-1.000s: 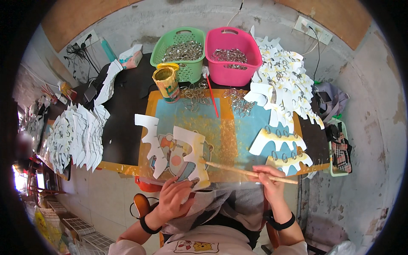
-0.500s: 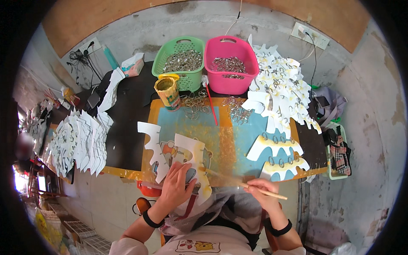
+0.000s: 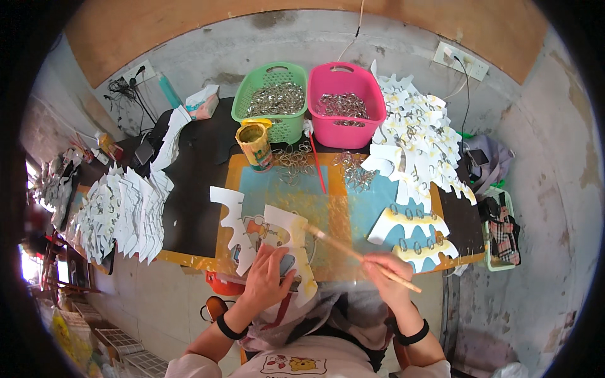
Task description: Apply glue to the edges of shoe material components using a brush.
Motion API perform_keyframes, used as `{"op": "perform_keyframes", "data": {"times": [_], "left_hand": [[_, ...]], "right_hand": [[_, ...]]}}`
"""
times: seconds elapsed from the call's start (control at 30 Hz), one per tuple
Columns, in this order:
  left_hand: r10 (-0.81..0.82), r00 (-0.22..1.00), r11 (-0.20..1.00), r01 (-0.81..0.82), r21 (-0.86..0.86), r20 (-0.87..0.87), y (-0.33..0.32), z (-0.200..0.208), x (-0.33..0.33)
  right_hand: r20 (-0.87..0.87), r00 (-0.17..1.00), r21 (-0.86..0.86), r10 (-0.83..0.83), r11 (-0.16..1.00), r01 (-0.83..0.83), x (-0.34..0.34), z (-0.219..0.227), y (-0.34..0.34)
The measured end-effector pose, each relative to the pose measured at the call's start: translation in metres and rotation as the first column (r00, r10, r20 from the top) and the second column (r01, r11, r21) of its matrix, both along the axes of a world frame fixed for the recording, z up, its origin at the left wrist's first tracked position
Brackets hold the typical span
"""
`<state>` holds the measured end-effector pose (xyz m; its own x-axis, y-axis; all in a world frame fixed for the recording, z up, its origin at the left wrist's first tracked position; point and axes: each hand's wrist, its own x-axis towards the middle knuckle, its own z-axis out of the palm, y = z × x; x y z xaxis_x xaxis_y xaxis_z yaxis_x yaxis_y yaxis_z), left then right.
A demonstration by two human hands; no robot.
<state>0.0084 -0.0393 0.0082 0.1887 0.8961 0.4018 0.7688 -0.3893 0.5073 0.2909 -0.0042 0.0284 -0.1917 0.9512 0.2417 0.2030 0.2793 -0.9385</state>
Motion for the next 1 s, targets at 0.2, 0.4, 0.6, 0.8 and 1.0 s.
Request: {"op": "perform_keyframes", "data": {"times": [0.2,0.4,0.6,0.8,1.0], "left_hand": [[0.002,1.0,0.999,-0.003,-0.051,-0.024,0.001,0.007,0.0],[-0.033,0.998,0.999,0.032,-0.013,-0.047,0.008,0.013,-0.003],[-0.012,0.999,1.0,0.012,0.008,-0.031,0.011,0.007,-0.005],[-0.004,0.999,0.997,0.001,0.077,0.04,0.012,-0.003,-0.007],[-0.008,0.998,0.994,0.001,0.114,0.059,0.015,-0.006,-0.011]], "right_hand": [[-0.001,1.0,0.018,0.029,0.999,-0.029,-0.007,0.013,0.017],[-0.199,0.976,0.028,-0.093,0.995,0.1,-0.031,0.092,0.065],[0.064,0.998,0.254,0.022,0.967,-0.038,-0.13,0.188,0.145],[0.391,0.919,0.381,0.041,0.902,-0.202,-0.222,0.156,0.225],[0.382,0.919,0.288,0.092,0.933,-0.213,-0.235,0.143,0.239]]}}
